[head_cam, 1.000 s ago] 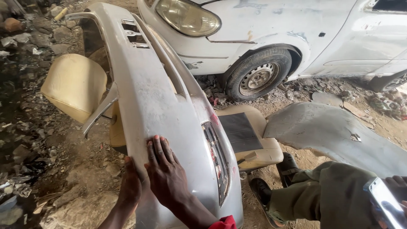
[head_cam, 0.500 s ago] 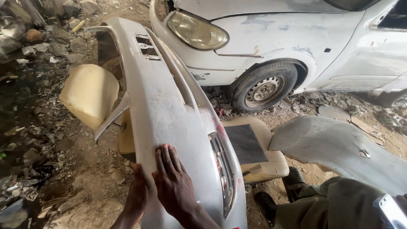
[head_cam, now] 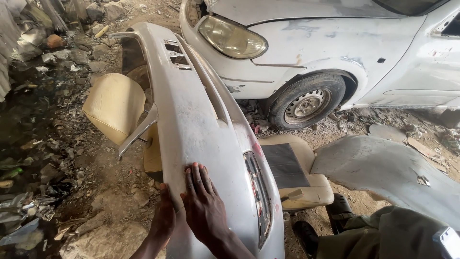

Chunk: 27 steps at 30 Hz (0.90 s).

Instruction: The person sands the surface of a white car bumper using a sanding block. They hold the bumper with one hand while moving the sanding block back and forth across the surface with the other hand.

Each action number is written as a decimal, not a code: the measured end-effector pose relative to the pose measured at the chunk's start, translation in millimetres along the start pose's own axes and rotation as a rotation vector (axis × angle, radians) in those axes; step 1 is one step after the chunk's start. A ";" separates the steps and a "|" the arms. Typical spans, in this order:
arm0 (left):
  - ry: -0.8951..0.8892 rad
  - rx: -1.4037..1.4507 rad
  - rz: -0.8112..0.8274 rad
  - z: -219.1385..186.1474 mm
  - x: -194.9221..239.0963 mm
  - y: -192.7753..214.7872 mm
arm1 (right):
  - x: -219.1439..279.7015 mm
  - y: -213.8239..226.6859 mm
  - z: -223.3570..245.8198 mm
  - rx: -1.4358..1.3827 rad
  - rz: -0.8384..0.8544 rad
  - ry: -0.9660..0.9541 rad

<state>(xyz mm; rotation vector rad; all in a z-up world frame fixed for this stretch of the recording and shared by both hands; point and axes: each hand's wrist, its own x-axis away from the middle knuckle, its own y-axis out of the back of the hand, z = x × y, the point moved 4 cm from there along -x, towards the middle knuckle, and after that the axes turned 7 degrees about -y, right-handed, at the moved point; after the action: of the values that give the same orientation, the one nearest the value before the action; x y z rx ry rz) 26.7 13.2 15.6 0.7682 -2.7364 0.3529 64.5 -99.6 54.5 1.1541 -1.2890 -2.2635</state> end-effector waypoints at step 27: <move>-0.112 0.275 0.014 30.7 -31.5 4.6 | 27.0 6.6 -7.3 0.028 -0.049 0.128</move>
<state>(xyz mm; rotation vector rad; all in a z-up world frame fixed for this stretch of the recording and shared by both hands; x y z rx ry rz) 44.0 22.4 -24.0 0.8601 -2.8339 0.7222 52.0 -123.5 44.3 1.3314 -1.2597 -2.1723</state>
